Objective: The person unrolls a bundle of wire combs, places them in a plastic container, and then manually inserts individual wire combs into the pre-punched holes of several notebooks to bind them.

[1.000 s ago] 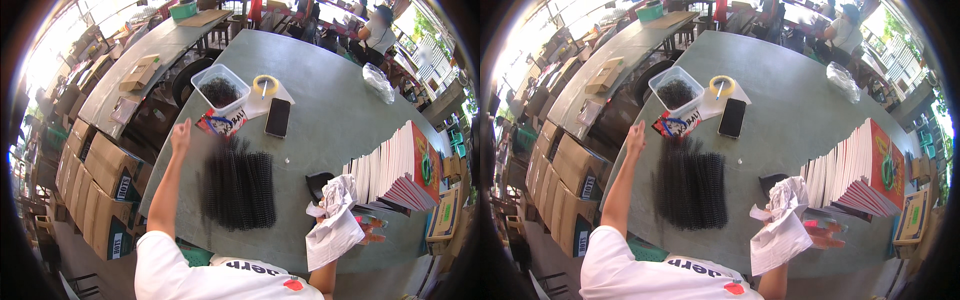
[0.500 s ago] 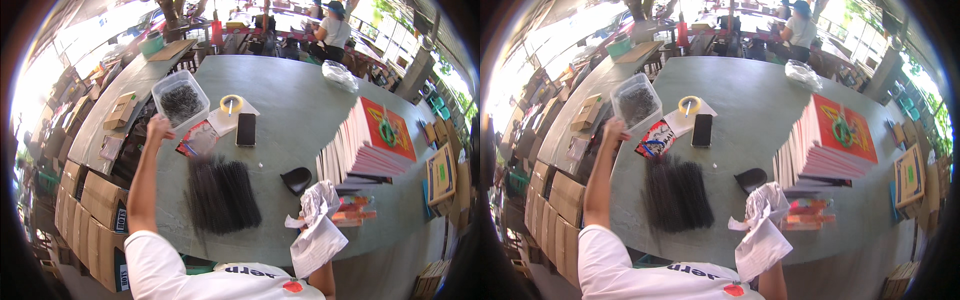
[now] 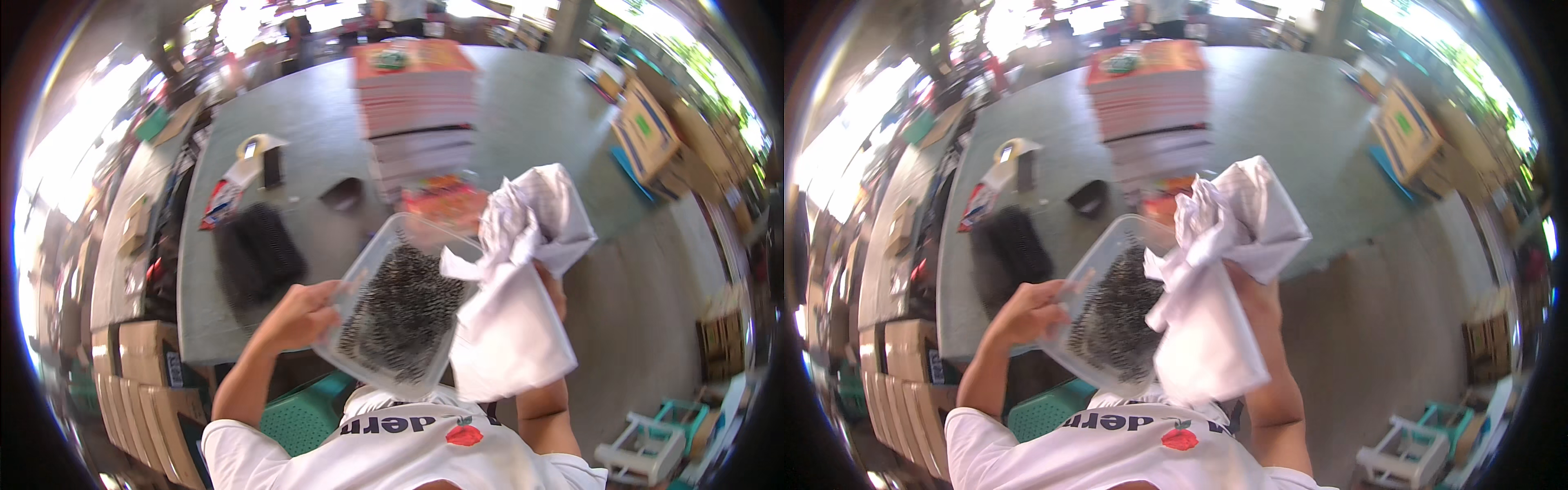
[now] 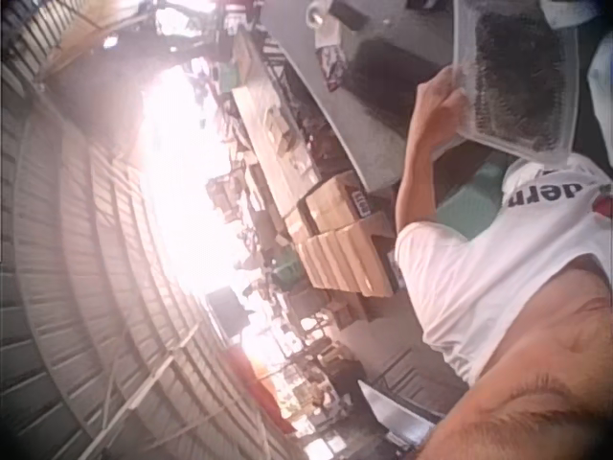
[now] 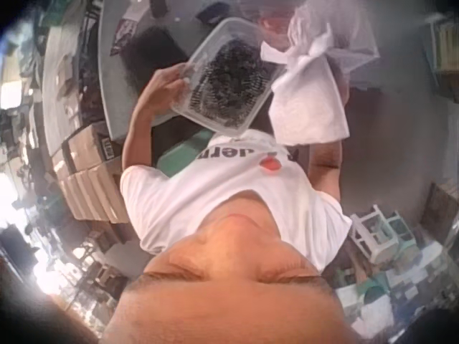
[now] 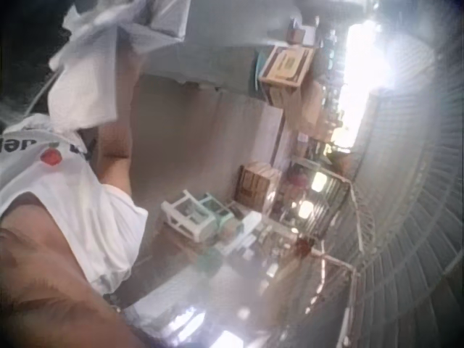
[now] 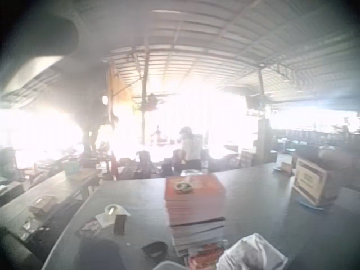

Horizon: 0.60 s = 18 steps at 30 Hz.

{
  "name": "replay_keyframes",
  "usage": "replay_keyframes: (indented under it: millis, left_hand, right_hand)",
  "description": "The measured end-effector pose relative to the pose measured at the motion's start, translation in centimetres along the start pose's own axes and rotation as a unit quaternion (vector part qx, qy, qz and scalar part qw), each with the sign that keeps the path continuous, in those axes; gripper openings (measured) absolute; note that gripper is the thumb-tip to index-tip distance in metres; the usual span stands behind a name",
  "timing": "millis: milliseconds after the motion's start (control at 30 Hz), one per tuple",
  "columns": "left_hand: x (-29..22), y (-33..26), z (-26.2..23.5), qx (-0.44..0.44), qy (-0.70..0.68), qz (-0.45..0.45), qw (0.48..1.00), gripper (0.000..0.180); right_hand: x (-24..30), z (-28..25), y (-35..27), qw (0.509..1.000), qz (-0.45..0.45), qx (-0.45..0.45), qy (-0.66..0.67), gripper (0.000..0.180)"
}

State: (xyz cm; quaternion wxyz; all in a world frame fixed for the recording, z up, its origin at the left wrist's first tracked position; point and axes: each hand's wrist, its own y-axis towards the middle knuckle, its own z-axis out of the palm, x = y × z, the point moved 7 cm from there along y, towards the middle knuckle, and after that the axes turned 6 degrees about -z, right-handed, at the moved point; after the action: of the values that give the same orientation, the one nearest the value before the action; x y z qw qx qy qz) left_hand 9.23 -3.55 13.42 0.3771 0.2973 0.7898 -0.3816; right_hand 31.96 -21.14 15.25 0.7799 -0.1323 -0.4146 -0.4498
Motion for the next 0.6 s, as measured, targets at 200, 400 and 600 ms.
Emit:
replay_keyframes:
  millis: [200, 400, 600]
  left_hand:
    - [-7.1, 7.4, 22.8, 0.027, 0.112, 0.223, 0.968, 0.046]
    - [-9.3, 11.7, 41.9, 0.165, 0.100, 0.212, 0.958, 0.045]
    - [-14.9, 17.3, 53.5, 0.223, 0.107, 0.283, 0.927, 0.050]
  right_hand:
    - [4.8, -16.5, -2.1, 0.859, -0.117, -0.062, -0.495, 0.067]
    - [11.9, -32.3, -5.5, 0.581, 0.076, -0.134, -0.799, 0.070]
    - [17.8, -47.4, -7.5, 0.816, 0.026, -0.266, -0.513, 0.083]
